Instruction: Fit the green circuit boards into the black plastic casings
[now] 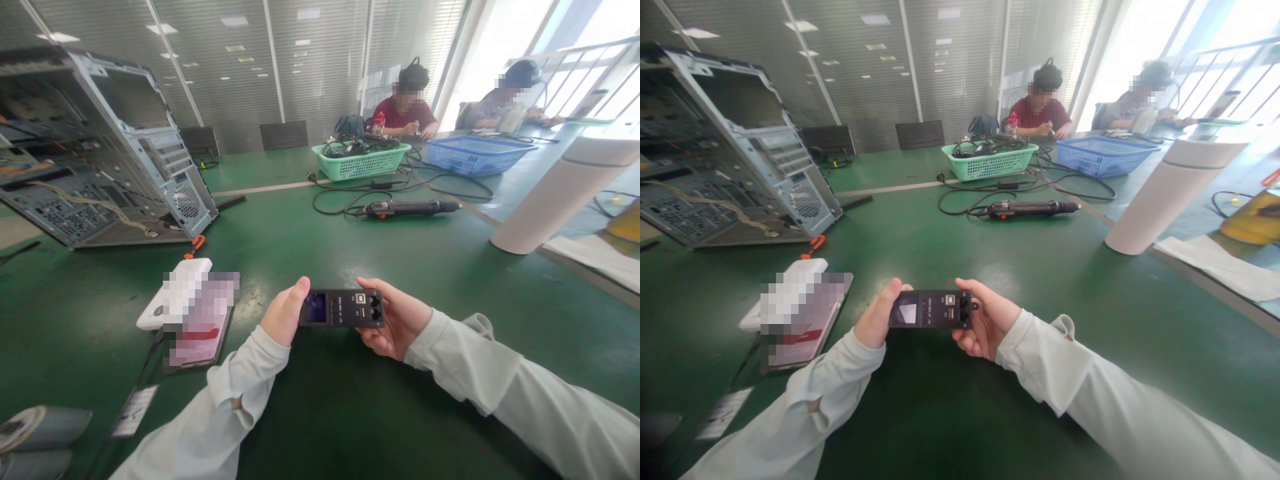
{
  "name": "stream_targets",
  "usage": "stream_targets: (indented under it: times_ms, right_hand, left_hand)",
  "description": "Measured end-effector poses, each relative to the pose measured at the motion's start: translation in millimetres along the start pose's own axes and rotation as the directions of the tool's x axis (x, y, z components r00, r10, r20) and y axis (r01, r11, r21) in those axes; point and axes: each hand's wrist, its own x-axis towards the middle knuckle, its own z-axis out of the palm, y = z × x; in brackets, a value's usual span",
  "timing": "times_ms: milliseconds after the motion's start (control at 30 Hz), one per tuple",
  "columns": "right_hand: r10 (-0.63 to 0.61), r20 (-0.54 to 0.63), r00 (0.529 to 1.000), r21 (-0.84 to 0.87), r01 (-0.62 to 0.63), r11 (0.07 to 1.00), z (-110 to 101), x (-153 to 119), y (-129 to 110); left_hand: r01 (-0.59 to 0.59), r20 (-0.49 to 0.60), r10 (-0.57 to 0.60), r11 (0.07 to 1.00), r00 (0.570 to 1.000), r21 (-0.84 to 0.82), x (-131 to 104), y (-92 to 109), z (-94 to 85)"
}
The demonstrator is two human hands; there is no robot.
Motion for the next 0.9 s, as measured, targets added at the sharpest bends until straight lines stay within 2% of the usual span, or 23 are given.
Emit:
stream_targets:
  times_ms: [133,233,300,367,500,567,600,667,733,800,833,900]
  right_hand:
    - [-0.068,-0.034,0.997,-0.02,0.067,0.998,0.6,0.4,-0.6]
    - [-0.201,-0.128,0.971,-0.09,0.191,0.977,0.5,0.9,-1.2]
    - [-0.343,-0.16,0.926,-0.137,0.324,0.936,-2.1,2.2,-0.8]
    - [-0.475,-0.133,0.87,-0.175,0.451,0.875,-6.8,4.3,0.6]
    - [-0.649,-0.093,0.756,-0.3,0.6,0.742,-17.0,10.4,4.6]
    - [-0.737,0.003,0.676,-0.452,0.658,0.602,-19.7,13.0,6.7]
    - [-0.779,0.077,0.622,-0.536,0.685,0.494,-20.1,13.7,7.8]
    - [-0.846,0.235,0.479,-0.687,0.698,0.205,-19.1,13.7,10.1]
    - [-0.865,0.367,0.343,-0.78,0.62,-0.085,-16.7,12.0,12.1]
    - [-0.838,0.466,0.283,-0.808,0.521,-0.274,-14.5,9.6,13.2]
    - [-0.826,0.494,0.271,-0.808,0.495,-0.32,-13.9,8.6,13.3]
    - [-0.825,0.51,0.244,-0.797,0.496,-0.345,-13.7,7.5,12.9]
  left_hand:
    - [-0.031,0.046,0.027,0.996,0.999,0.087,-2.0,5.3,3.0]
    - [-0.061,0.034,0.058,0.994,0.998,0.093,-4.0,8.9,6.4]
    - [-0.07,0.07,0.065,0.996,0.995,0.06,-5.3,8.9,8.2]
    - [-0.096,0.133,0.087,0.994,0.987,0.06,-7.2,7.6,9.6]
    - [-0.252,0.154,0.217,0.93,0.964,0.267,-12.7,6.3,11.2]
    - [-0.325,0.144,0.292,0.866,0.946,0.379,-14.0,6.5,10.6]
    - [-0.357,0.138,0.33,0.841,0.934,0.406,-13.9,6.4,9.8]
    - [-0.419,0.127,0.404,0.81,0.906,0.411,-12.2,5.8,7.6]
    - [-0.479,0.126,0.47,0.785,0.874,0.394,-9.9,5.0,5.1]
    - [-0.518,0.134,0.51,0.76,0.85,0.393,-8.6,5.1,3.4]
    - [-0.531,0.14,0.523,0.748,0.841,0.398,-8.6,5.7,3.1]
    - [-0.544,0.149,0.534,0.734,0.832,0.407,-10.1,8.3,3.5]
